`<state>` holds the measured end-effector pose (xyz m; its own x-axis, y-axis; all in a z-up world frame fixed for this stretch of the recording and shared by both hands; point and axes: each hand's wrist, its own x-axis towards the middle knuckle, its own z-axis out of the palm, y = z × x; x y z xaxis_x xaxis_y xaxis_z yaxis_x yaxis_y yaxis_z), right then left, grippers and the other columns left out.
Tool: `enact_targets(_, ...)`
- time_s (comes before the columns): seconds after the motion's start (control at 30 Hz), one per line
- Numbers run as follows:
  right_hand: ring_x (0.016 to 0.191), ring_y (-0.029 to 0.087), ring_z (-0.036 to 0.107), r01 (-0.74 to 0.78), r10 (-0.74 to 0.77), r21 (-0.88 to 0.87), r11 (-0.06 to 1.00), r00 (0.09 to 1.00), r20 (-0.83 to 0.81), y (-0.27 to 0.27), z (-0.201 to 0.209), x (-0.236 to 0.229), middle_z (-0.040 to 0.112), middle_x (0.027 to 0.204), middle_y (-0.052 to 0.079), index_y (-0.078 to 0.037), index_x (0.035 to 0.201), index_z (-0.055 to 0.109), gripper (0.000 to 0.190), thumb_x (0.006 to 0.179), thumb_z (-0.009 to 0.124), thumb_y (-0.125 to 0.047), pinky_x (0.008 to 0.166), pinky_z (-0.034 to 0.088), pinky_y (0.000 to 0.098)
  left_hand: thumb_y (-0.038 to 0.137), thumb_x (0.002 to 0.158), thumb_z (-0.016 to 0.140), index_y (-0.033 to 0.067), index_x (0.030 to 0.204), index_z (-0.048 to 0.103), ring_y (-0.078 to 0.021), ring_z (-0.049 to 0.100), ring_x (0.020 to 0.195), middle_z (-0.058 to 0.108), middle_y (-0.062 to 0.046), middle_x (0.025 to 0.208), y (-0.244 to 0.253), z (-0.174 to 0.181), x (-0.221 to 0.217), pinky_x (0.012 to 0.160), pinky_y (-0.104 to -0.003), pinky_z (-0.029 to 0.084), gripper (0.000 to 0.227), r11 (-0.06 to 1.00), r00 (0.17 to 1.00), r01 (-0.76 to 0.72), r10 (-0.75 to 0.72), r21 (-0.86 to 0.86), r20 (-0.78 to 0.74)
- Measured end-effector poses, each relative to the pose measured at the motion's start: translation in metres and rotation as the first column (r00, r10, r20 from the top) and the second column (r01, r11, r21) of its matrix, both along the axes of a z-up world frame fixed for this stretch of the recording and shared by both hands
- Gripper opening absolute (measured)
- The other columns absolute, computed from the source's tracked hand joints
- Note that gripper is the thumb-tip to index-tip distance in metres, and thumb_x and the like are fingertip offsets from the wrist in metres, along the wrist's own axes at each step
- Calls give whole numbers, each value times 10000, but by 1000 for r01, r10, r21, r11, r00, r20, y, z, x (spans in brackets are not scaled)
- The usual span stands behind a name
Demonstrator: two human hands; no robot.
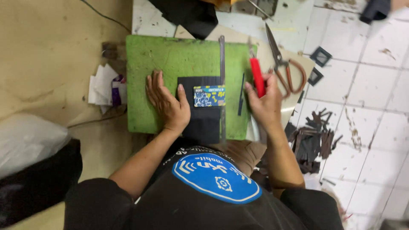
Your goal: Crafting a leather wallet by measuring, cutting, and assembling leather pieces on a cutting mat.
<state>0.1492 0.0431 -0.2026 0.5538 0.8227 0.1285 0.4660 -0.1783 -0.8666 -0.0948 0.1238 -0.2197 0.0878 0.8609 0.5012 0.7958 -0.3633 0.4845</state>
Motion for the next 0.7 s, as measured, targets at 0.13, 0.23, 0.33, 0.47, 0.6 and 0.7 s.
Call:
enact_targets(0.13,848,363,693,100,-97,-18,995,988,120,-22,-9,-23,696,1004,139,-107,1130,574,459,843,913,-218,734,538,457,149,964,710,-4,1533,376,-511,358,1432,442,-238,1517,-7,2,-11,1212,-606,220,677,986,975,161,-164,36,149)
enact_targets(0.23,877,458,670,139,-127,-37,990,963,239,-24,-17,-41,662,1055,210,-71,1098,558,504,803,934,-230,750,517,541,178,919,738,25,1539,375,-510,333,1464,438,-208,1543,-8,1,-20,1213,-613,197,734,970,952,242,-242,26,187)
enact_targets(0.33,985,455,664,179,-152,-65,982,941,302,-22,-18,-48,632,1055,177,-68,1075,552,461,826,909,-219,849,517,545,179,835,806,51,1534,374,-512,277,1492,422,-196,1563,-5,-2,-21,1216,-643,157,832,949,935,314,-306,-20,179)
enact_targets(0.47,997,505,656,266,-235,-92,959,937,259,-27,-14,-61,646,1038,236,-56,1114,546,354,880,803,-122,856,502,569,222,776,855,89,1524,416,-496,255,1516,452,-165,1565,-5,-5,-23,1224,-658,101,877,914,907,403,-392,-41,155)
enact_targets(0.6,957,413,712,317,-271,-198,928,935,228,-27,-20,-54,700,1030,193,-119,1127,571,358,855,801,-82,871,546,482,299,799,849,136,1536,429,-464,270,1523,457,-97,1587,-7,-7,-25,1227,-665,72,863,859,863,505,-503,-88,43)
enact_targets(0.7,1020,493,681,318,-276,-231,920,941,197,-31,5,-62,710,1028,250,-114,1154,552,336,882,747,-145,864,500,566,337,835,806,153,1528,432,-435,303,1515,541,-67,1519,-5,-10,-26,1212,-683,64,809,827,833,551,-553,-107,14)
